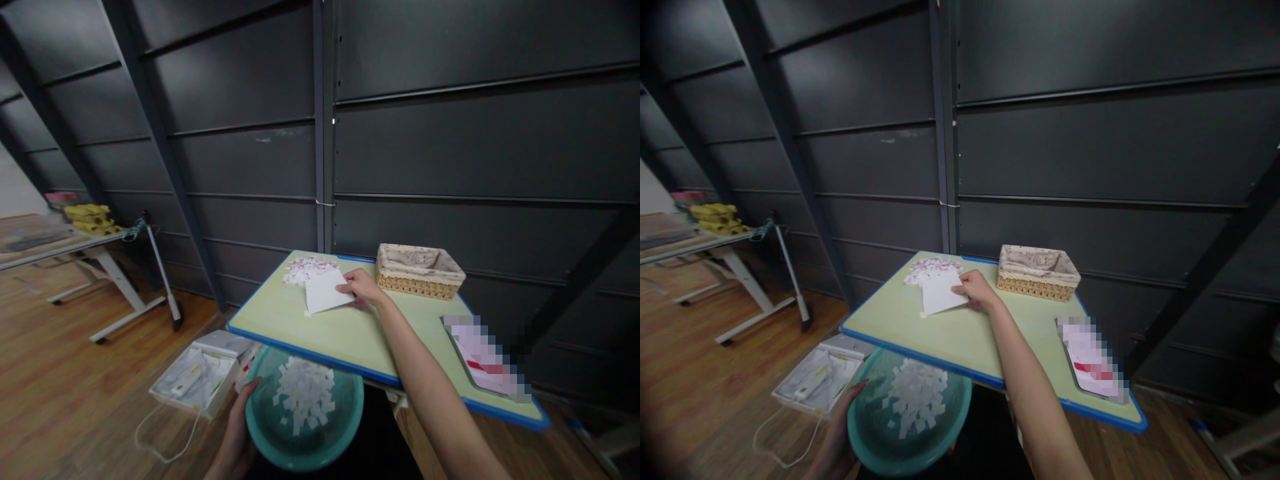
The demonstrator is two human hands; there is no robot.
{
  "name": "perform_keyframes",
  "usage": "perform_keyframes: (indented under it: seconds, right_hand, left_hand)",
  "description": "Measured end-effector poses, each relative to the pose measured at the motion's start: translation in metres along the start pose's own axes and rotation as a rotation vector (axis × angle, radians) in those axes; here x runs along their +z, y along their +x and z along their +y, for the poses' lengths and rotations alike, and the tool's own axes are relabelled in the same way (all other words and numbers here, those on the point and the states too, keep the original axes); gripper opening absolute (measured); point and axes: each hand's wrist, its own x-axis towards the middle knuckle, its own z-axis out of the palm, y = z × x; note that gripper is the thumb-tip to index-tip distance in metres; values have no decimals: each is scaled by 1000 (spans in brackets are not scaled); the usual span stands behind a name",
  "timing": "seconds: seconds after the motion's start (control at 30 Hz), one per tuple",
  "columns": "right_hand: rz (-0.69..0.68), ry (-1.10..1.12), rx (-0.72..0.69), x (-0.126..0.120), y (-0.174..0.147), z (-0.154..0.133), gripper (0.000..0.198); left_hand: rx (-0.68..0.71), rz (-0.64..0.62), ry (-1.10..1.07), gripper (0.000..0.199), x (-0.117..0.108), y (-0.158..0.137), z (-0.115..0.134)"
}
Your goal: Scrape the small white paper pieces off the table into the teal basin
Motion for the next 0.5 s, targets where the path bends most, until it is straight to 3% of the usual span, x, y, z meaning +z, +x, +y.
perform_keyframes:
  seconds: [0.5]
  right_hand:
    - [-424,128,-53,21,-12,-14,27]
  left_hand:
    - [0,38,43,18,5,-17,13]
